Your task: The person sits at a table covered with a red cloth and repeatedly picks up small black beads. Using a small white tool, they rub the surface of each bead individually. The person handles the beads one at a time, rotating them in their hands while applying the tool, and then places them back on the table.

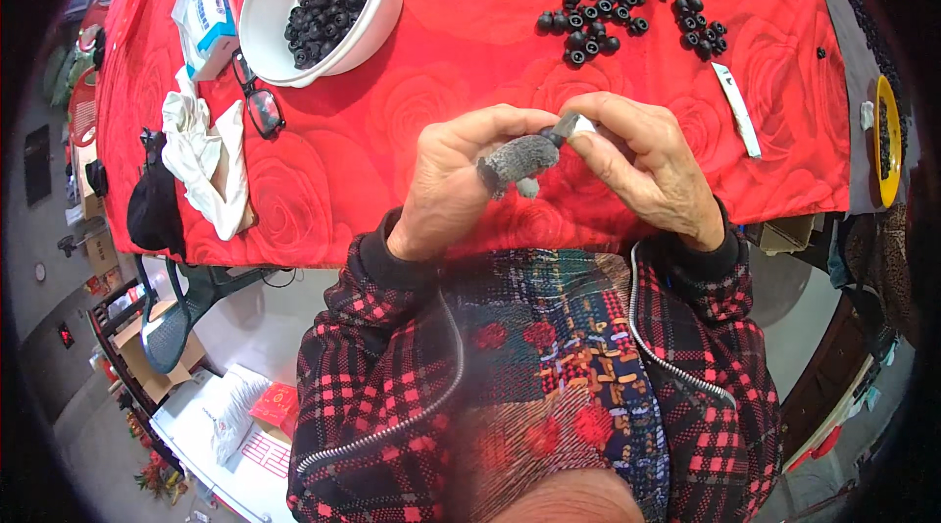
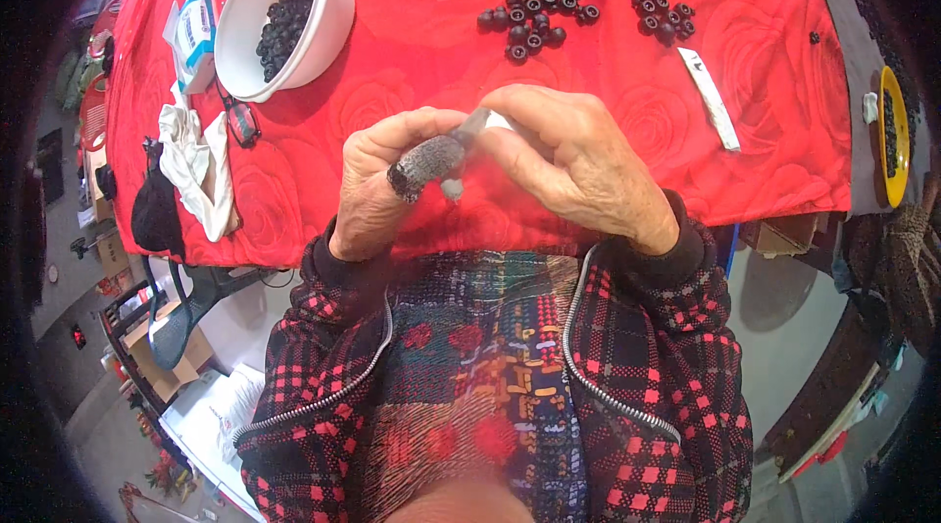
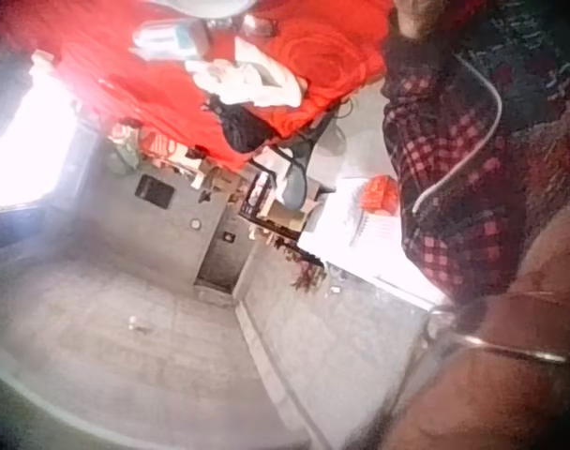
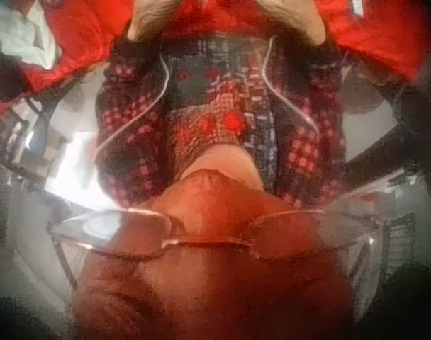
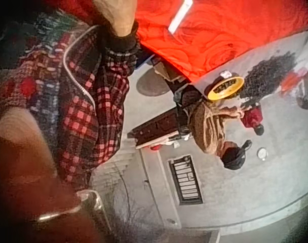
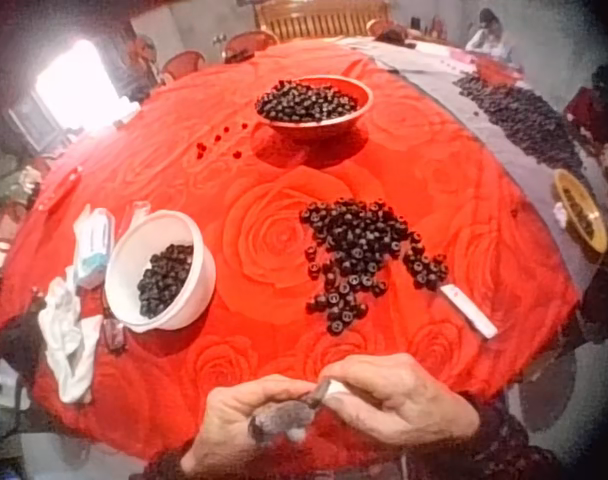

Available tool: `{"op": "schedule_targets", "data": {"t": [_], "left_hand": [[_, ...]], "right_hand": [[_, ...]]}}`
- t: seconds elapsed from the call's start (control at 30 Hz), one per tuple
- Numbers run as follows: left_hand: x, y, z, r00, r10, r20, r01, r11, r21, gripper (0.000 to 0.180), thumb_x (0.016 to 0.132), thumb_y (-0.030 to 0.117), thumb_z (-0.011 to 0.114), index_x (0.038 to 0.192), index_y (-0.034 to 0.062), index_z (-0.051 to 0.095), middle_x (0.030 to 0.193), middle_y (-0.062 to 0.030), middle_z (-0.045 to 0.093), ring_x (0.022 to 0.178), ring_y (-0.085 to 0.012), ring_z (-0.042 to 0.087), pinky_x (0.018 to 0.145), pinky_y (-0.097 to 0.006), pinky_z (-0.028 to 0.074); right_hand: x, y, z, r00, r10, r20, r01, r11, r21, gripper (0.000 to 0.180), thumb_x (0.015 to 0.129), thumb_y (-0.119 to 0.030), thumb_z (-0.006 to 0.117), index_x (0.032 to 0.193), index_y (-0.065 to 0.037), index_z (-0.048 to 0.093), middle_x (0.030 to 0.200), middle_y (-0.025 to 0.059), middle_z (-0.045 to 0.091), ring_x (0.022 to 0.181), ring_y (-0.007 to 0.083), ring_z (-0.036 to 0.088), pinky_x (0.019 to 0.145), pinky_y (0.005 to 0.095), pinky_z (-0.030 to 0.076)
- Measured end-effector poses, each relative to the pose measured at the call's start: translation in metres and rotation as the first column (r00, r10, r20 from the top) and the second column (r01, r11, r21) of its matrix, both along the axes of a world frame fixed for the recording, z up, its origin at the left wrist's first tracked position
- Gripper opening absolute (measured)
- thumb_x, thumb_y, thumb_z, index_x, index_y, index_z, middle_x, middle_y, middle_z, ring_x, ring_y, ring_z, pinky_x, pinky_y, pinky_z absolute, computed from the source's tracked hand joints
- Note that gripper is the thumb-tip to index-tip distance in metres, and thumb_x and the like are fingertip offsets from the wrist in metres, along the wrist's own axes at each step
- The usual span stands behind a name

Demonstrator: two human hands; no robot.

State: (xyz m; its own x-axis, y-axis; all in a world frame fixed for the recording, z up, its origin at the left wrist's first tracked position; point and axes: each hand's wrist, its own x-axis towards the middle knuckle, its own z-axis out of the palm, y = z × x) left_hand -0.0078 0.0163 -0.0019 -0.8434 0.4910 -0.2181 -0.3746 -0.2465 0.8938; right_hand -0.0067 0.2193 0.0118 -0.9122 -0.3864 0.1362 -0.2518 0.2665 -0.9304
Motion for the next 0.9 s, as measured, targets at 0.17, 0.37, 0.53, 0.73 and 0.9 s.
{"op": "schedule_targets", "data": {"t": [0.17,0.37,0.53,0.73,0.9], "left_hand": [[0.0,-0.001,-0.003,1.0,0.012,0.026,-0.012,1.0,0.015,0.025,0.089,0.009,0.058,0.111,-0.0023,0.062,0.096,-0.0057,0.065,0.081,-0.0092,0.06,0.063,-0.022,0.051],[0.001,-0.001,-0.01,0.998,0.01,0.056,-0.017,0.993,0.114,0.024,0.089,0.007,0.057,0.11,-0.0034,0.062,0.093,-0.0075,0.065,0.078,-0.0106,0.061,0.062,-0.023,0.051],[0.003,0.001,-0.012,0.997,0.038,0.07,-0.045,0.994,0.099,0.022,0.089,0.005,0.057,0.109,-0.0039,0.062,0.092,-0.0077,0.065,0.074,-0.0113,0.061,0.061,-0.023,0.051],[0.005,0.004,-0.009,0.996,0.067,0.059,-0.071,0.996,0.062,0.021,0.088,0.004,0.057,0.106,-0.0035,0.062,0.091,-0.0074,0.065,0.072,-0.0112,0.061,0.06,-0.023,0.05],[0.004,0.004,-0.013,0.986,0.117,0.119,-0.13,0.986,0.108,0.037,0.088,0.025,0.06,0.108,-0.0062,0.059,0.091,-0.0107,0.064,0.074,-0.0135,0.061,0.057,-0.025,0.051]], "right_hand": [[-0.001,0.0,0.0,1.0,0.001,0.03,-0.001,1.0,-0.018,0.013,0.084,-0.005,0.055,0.095,0.001,0.058,0.079,0.0149,0.061,0.07,0.029,0.061,0.061,0.0346,0.046],[-0.003,0.002,-0.002,0.998,0.028,0.05,-0.026,0.999,-0.043,0.011,0.084,-0.005,0.055,0.093,0.001,0.058,0.078,0.0139,0.06,0.07,0.0288,0.061,0.06,0.0335,0.046],[-0.006,0.004,-0.006,0.998,0.056,0.039,-0.055,0.998,-0.038,0.011,0.084,-0.006,0.056,0.093,0.001,0.058,0.075,0.0137,0.059,0.066,0.0283,0.06,0.059,0.0334,0.045],[-0.008,0.007,-0.008,0.995,0.081,0.058,-0.078,0.995,-0.059,0.01,0.085,-0.008,0.057,0.09,0.0,0.058,0.069,0.0124,0.055,0.059,0.027,0.056,0.054,0.0325,0.042],[-0.004,0.011,-0.018,0.929,0.33,0.166,-0.303,0.938,-0.167,0.012,0.085,-0.007,0.058,0.093,0.001,0.059,0.067,0.0084,0.054,0.058,0.0175,0.054,0.052,0.03,0.041]]}}
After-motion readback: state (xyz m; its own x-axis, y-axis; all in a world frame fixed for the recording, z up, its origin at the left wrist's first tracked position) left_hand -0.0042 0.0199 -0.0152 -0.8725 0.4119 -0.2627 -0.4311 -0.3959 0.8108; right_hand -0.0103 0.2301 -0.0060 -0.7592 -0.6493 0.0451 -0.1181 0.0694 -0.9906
